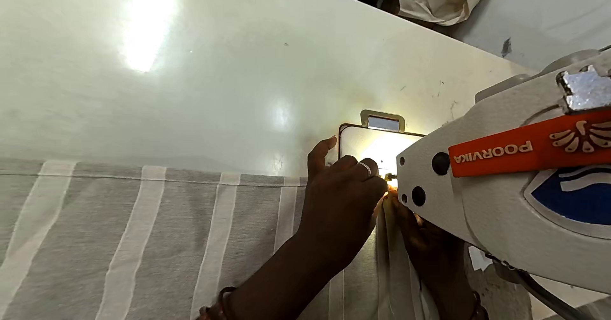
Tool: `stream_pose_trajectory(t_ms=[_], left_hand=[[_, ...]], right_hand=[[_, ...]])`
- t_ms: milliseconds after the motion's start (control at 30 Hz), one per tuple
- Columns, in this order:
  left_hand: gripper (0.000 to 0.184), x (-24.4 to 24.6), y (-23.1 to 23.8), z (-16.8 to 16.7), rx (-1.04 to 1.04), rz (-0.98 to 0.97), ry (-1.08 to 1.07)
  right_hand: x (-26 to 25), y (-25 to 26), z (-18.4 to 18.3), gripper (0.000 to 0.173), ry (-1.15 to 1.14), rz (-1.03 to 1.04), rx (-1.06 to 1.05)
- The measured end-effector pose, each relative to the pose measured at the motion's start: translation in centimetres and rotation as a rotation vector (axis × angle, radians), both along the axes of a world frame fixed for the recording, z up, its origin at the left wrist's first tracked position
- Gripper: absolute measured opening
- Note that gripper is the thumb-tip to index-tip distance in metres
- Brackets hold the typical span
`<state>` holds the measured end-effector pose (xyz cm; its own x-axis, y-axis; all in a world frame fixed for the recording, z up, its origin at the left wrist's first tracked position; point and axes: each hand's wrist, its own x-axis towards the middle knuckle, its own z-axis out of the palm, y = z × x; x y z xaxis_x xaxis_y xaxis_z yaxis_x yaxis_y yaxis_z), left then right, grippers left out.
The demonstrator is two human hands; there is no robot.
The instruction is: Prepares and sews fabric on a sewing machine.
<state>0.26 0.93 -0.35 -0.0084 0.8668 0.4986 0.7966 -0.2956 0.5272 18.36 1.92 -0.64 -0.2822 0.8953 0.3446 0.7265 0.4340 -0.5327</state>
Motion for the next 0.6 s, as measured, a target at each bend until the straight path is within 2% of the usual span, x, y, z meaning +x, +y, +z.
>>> stream_pose_trajectory(t_ms=[133, 267, 367, 467, 533, 600], left_hand=[[0.016, 0.0, 0.0, 0.0, 0.001, -0.003, -0.007], [0.014, 0.0, -0.1, 0.0, 0.009, -0.014, 0.016], [0.012, -0.1, -0.1, 0.0, 0.024, -0.019, 0.022], [0.014, -0.1, -0.2, 0.0, 0.07, -0.027, 0.054], [0.013, -0.2, -0.2, 0.2, 0.098, -0.041, 0.074], [0.009, -0.5, -0.3, 0.3, 0.103, -0.057, 0.112]], right_hand=[[-0.4, -0.1, 0.1, 0.018, 0.012, -0.038, 0.038], [-0.6, 0.1, -1.0, 0.019, -0.055, -0.078, 0.182], [-0.8, 0.3, -1.3, 0.021, -0.111, -0.073, 0.186], [0.4, 0.5, -1.8, 0.023, -0.103, -0.031, 0.068], [1.6, 0.2, -1.2, 0.02, -0.004, -0.053, -0.098], [2.3, 0.0, -0.1, 0.016, 0.109, -0.094, -0.171]])
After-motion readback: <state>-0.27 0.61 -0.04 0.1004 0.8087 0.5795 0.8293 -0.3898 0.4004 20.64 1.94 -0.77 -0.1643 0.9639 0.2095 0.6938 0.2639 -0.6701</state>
